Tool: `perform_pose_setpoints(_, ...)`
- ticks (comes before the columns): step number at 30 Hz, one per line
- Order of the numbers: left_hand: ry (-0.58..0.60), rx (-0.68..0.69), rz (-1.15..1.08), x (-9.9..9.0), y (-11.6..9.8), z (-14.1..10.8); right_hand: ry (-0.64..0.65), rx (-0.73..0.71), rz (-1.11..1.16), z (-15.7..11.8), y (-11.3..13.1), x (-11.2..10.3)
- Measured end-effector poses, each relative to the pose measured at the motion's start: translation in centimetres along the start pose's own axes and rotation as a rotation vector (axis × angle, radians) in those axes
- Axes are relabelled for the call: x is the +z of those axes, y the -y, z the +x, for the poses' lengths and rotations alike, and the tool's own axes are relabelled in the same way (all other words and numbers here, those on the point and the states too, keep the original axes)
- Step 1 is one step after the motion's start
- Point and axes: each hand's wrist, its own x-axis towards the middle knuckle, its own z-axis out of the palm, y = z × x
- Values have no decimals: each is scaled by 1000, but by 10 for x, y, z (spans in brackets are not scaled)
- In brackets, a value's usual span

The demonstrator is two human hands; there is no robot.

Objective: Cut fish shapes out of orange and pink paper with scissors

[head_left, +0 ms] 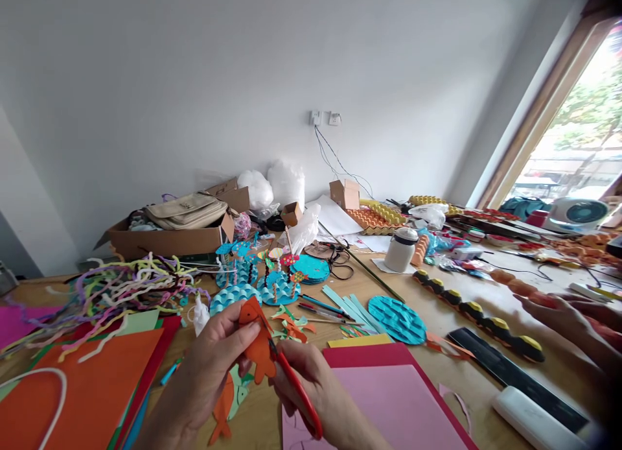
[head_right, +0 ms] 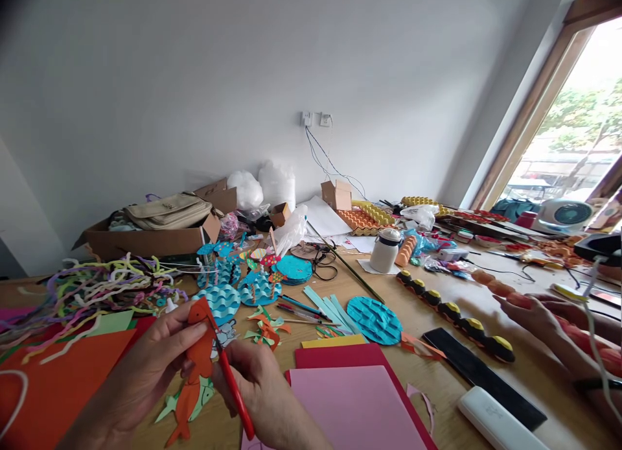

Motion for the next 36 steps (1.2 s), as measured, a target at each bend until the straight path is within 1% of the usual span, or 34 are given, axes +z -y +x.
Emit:
perform_pose_setpoints(3,-23,-11,-17,2,0,-1,-17,3,9,-1,2,3)
perform_pose_setpoints(9,-32,-6,-41,4,-1,-2,-48,-9,-30,0,4,5)
perform_pose_setpoints(20,-41,-14,-34,6,-2,-2,-63,-44,-64,1,-6,4)
perform_pose_setpoints(30,-47,-15,-49,6,-3,-1,-87,-49,-145,0,-7,2)
perform_pose_setpoints(36,-43,33,-46,6,-1,-2,-81,-61,-146,2,-4,3)
